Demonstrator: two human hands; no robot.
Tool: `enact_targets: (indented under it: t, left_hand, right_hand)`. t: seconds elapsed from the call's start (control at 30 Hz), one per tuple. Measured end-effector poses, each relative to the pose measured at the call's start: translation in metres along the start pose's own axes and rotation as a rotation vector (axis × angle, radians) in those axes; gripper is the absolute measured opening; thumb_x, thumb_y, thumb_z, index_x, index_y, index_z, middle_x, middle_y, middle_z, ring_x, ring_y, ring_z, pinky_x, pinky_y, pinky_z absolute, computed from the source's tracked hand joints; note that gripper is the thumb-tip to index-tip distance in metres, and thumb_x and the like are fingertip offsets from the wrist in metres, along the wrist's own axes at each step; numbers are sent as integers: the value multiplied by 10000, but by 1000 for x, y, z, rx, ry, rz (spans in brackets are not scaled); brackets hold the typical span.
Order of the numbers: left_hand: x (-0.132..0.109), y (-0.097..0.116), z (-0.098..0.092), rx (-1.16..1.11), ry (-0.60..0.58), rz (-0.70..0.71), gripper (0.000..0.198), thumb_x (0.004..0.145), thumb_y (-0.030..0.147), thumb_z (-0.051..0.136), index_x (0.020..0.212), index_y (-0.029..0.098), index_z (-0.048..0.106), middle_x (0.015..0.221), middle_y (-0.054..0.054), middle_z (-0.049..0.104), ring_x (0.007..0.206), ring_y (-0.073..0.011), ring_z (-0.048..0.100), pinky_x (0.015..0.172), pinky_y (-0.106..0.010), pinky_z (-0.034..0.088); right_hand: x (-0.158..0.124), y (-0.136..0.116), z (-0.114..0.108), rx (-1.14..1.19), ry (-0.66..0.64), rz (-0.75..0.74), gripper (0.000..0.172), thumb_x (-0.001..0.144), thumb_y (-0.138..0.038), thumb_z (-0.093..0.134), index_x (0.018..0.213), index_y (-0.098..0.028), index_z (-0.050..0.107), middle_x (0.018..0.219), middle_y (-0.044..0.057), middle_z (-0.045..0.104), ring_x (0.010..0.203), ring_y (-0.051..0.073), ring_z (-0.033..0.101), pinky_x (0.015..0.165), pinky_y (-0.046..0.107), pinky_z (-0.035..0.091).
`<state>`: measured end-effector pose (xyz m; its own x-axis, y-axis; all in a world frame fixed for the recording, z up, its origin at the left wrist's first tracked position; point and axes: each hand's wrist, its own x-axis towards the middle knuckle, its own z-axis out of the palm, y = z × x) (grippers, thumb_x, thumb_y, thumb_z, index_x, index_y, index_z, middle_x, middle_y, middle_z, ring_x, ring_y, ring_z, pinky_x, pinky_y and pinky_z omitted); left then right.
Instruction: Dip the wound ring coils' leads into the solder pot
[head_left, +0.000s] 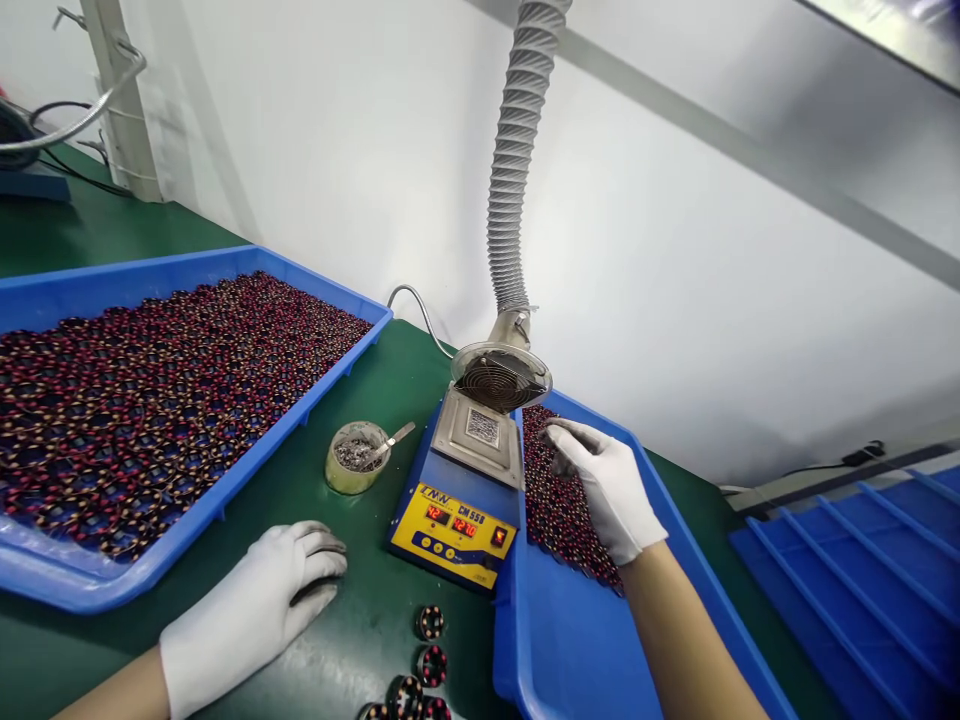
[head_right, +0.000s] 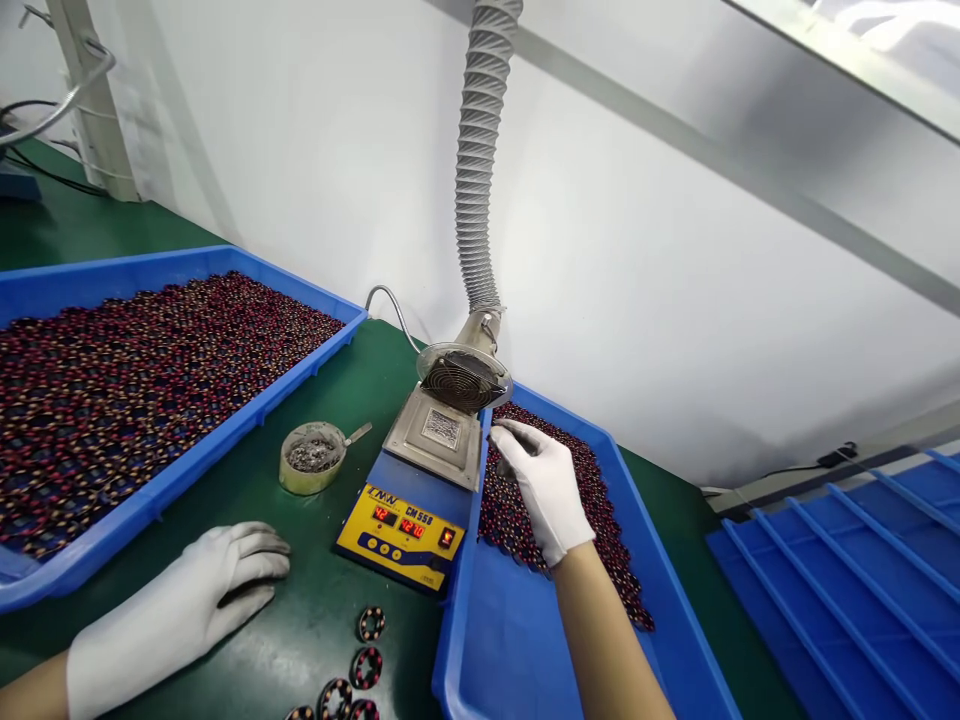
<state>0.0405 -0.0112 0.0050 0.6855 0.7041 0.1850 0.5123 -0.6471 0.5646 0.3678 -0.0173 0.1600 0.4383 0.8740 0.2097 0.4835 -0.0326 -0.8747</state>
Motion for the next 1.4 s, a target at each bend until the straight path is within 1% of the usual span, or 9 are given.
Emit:
enact_targets:
  t: [0.13,0.27,0.43,0.57,0.7,0.83,1.2,1.3,1.4]
  left_hand:
    - [1,-3,-1,18,-21,-5,201,900,298,501,983,311,684,1102,-7,668,1045,-224,584,888,-346,450]
    - [0,-6,-2,37,-4,18,203,893,328,511,979,313,695,1081,-4,685,1030,-219,606,888,-339,465]
    - [0,-9,-1,77,14,43,227,891,387,511,974,294,702,1069,-13,694,1012,-224,627,881,-343,484]
    - [1,-15,3,118,39,66,236,884,408,517,953,295,712,1063,-11,702,1004,-224,639,875,-331,495]
    - [1,-17,6,173,46,79,243,888,419,512,966,297,708,1064,-10,705,1005,-228,643,876,-342,501]
    - [1,-16,5,210,76,91,234,883,417,522,947,299,713,1052,-5,713,989,-224,653,863,-328,513]
    - [-3,8,-4,291,93,122,224,897,326,494,959,250,695,1057,-47,706,980,-243,649,833,-356,510]
    - [-16,18,-3,301,57,113,220,904,279,478,1016,235,662,1109,-66,680,1032,-256,617,858,-394,486]
    - [-33,30,0,306,2,120,211,908,227,469,1040,222,634,1112,-73,670,1037,-260,601,848,-408,472]
  right_hand:
    - [-23,-5,-17,117,-19,18,399,723,-454,721,995,-163,688,651,7,635,558,129,519,558,284,440]
    - [-52,4,-28,309,12,0,438,694,-409,753,1072,-223,632,948,43,671,770,164,610,742,324,500]
    - [-85,51,-32,45,134,49,359,732,-486,664,958,-215,597,949,46,648,866,208,613,801,358,490]
    - [-89,92,-29,-165,38,177,246,735,-399,719,738,-172,623,734,24,632,746,197,595,781,377,482]
    - [-84,113,-23,-217,-100,269,221,901,-357,564,970,-155,624,962,40,643,823,161,615,775,365,511]
    - [-84,122,-19,-146,-198,320,257,900,-322,577,1090,-150,588,1084,66,618,913,188,620,796,390,527]
    - [-86,117,-20,-204,-215,390,209,902,-306,575,1023,-136,596,969,41,630,804,153,625,702,330,541]
    - [-91,98,-23,-296,-165,334,115,869,-251,605,887,-137,600,772,3,616,649,130,593,632,300,511]
    - [-98,60,-20,-370,-47,158,65,825,-250,619,847,-192,603,734,9,619,693,168,587,737,350,464]
